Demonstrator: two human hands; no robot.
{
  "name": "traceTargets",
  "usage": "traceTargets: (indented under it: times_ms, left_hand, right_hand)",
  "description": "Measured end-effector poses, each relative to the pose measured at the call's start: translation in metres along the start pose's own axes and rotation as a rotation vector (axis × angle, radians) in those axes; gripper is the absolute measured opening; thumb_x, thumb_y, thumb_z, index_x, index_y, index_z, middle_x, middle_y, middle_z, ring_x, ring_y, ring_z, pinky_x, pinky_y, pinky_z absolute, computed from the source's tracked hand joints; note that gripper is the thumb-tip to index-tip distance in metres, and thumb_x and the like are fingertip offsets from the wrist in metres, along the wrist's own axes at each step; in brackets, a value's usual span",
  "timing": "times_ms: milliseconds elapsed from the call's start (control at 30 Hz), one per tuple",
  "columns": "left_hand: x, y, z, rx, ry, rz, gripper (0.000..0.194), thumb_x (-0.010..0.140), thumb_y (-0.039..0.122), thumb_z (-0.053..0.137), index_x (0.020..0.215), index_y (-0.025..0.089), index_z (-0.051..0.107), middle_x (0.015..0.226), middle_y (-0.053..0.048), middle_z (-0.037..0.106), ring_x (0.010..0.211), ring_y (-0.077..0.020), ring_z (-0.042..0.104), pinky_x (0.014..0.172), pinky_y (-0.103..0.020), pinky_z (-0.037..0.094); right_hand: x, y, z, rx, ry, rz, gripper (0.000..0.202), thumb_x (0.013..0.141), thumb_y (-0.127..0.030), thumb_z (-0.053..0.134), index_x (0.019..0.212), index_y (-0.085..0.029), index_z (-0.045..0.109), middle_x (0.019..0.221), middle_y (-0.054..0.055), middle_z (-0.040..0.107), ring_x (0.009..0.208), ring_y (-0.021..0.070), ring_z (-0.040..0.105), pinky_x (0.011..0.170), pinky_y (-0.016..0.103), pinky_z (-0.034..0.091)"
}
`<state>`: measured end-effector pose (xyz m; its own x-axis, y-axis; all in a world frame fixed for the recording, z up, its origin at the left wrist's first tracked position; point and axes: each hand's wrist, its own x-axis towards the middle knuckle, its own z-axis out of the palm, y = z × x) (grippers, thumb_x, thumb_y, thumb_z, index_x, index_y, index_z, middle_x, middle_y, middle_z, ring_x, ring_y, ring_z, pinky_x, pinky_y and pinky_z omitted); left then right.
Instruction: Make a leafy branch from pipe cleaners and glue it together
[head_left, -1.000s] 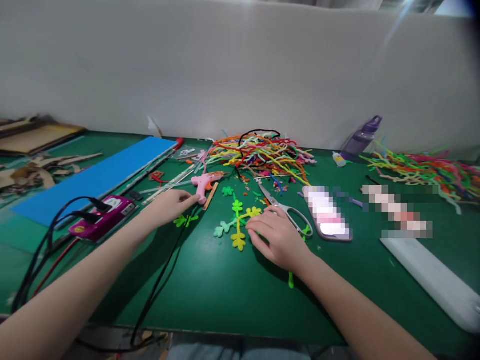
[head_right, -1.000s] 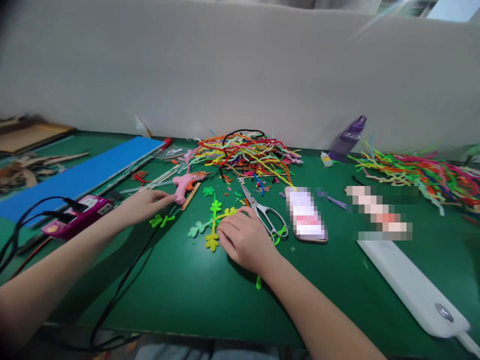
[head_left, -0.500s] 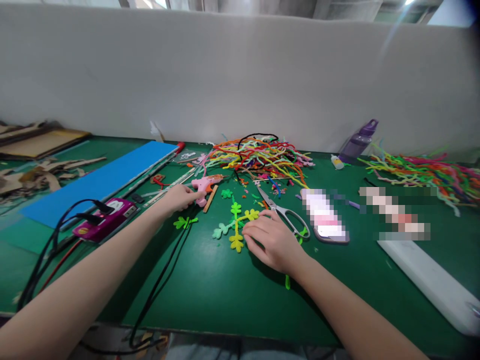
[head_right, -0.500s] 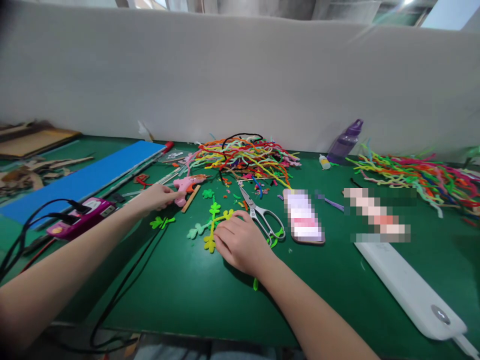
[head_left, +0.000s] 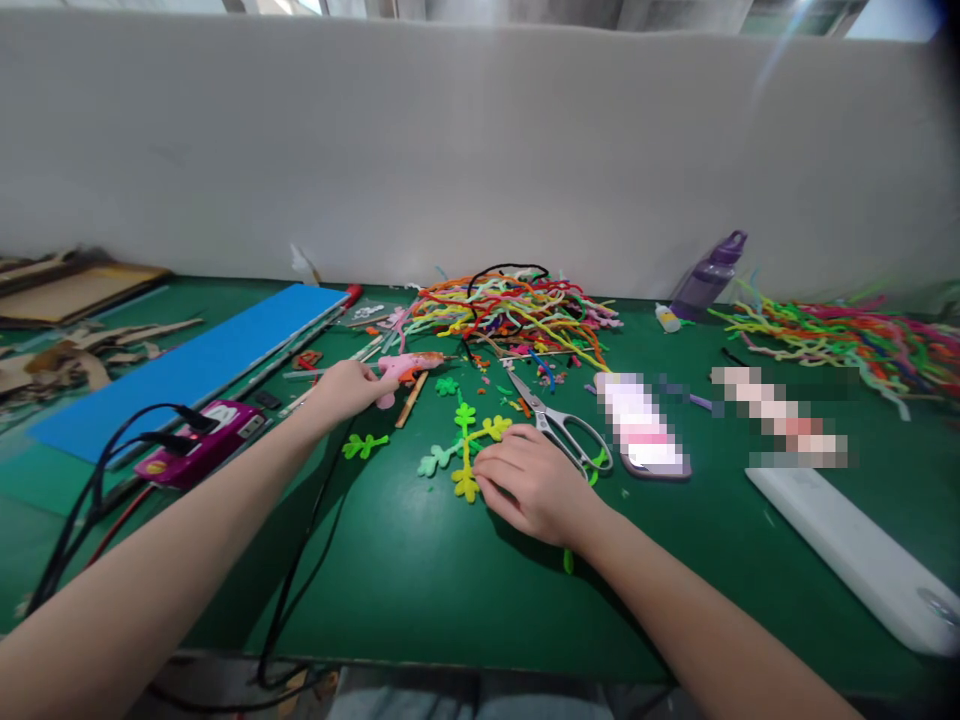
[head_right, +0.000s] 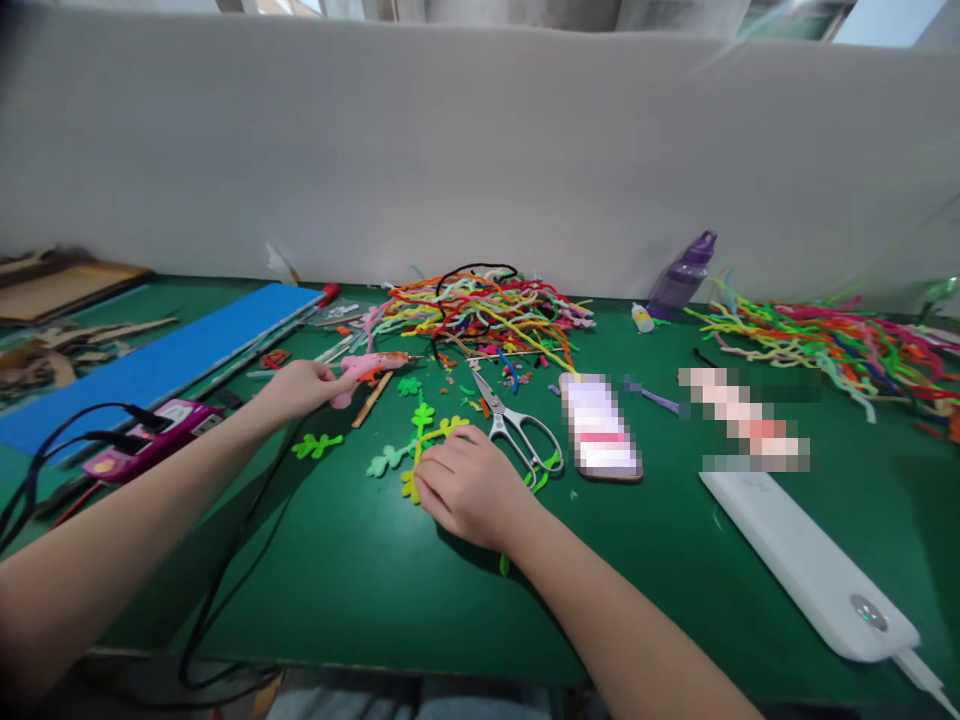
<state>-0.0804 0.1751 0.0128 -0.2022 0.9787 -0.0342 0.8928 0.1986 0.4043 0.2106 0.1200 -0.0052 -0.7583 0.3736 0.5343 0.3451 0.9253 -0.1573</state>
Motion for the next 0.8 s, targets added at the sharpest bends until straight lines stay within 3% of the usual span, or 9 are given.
traceTargets:
  times_ms: [133, 233, 333, 467, 567, 633, 800]
  left_hand:
    - [-0.012, 0.003, -0.011, 0.018, 0.045, 0.042, 0.042, 0.07, 0.052, 0.054, 0.065, 0.013, 0.067, 0.048, 0.005, 0.055, 0.053, -0.0114, 0.05, 0.049, -0.021, 0.029]
    - [-0.023, 0.009, -0.018, 0.031, 0.089, 0.043, 0.039, 0.069, 0.05, 0.056, 0.066, 0.013, 0.065, 0.054, 0.003, 0.061, 0.056, -0.0134, 0.051, 0.051, -0.024, 0.031]
    - [-0.04, 0.017, -0.024, 0.036, 0.144, 0.05, 0.033, 0.069, 0.048, 0.057, 0.068, 0.015, 0.062, 0.063, 0.0, 0.065, 0.063, -0.0163, 0.055, 0.055, -0.025, 0.034]
    - [-0.068, 0.032, -0.023, 0.038, 0.244, 0.007, 0.027, 0.065, 0.045, 0.061, 0.067, 0.019, 0.054, 0.063, 0.0, 0.063, 0.06, -0.0174, 0.057, 0.054, -0.026, 0.035]
    - [-0.092, 0.044, -0.016, 0.077, 0.366, 0.097, 0.027, 0.068, 0.047, 0.058, 0.065, 0.021, 0.049, 0.057, 0.001, 0.058, 0.054, -0.0164, 0.054, 0.053, -0.027, 0.036]
    - [-0.106, 0.05, -0.009, 0.11, 0.425, 0.179, 0.028, 0.073, 0.049, 0.052, 0.067, 0.021, 0.047, 0.056, 0.001, 0.056, 0.05, -0.0157, 0.052, 0.052, -0.027, 0.035]
    - [-0.126, 0.051, 0.004, 0.157, 0.416, 0.338, 0.032, 0.08, 0.049, 0.046, 0.069, 0.02, 0.049, 0.055, -0.001, 0.056, 0.047, -0.015, 0.052, 0.048, -0.026, 0.033]
  right_hand:
    - [0.0, -0.001, 0.001, 0.022, 0.02, 0.014, 0.018, 0.091, -0.019, 0.046, 0.087, -0.017, 0.063, 0.088, 0.006, 0.07, 0.084, 0.0153, 0.062, 0.087, 0.035, 0.041]
    - [0.002, -0.011, -0.001, 0.142, 0.127, 0.107, 0.017, 0.09, -0.018, 0.048, 0.091, -0.017, 0.064, 0.089, 0.006, 0.071, 0.085, 0.0168, 0.063, 0.084, 0.034, 0.045]
    - [0.011, -0.027, -0.007, 0.363, 0.261, 0.339, 0.019, 0.089, -0.019, 0.049, 0.099, -0.017, 0.065, 0.095, 0.006, 0.071, 0.089, 0.0166, 0.065, 0.083, 0.031, 0.049]
    - [0.032, -0.042, -0.006, 0.778, 0.198, 0.631, 0.03, 0.089, -0.027, 0.051, 0.118, -0.019, 0.056, 0.112, 0.008, 0.067, 0.098, 0.0168, 0.065, 0.084, 0.03, 0.054]
    - [0.05, -0.043, 0.009, 1.087, 0.147, 0.801, 0.038, 0.091, -0.033, 0.05, 0.123, -0.014, 0.049, 0.121, 0.016, 0.062, 0.101, 0.0188, 0.066, 0.077, 0.029, 0.058]
    - [0.06, -0.044, 0.021, 1.124, 0.145, 0.843, 0.041, 0.093, -0.034, 0.048, 0.127, -0.013, 0.044, 0.122, 0.018, 0.061, 0.099, 0.019, 0.066, 0.072, 0.028, 0.058]
    - [0.071, -0.056, 0.036, 0.964, 0.234, 0.881, 0.033, 0.094, -0.038, 0.044, 0.119, -0.018, 0.049, 0.103, 0.01, 0.067, 0.088, 0.0172, 0.066, 0.07, 0.029, 0.055]
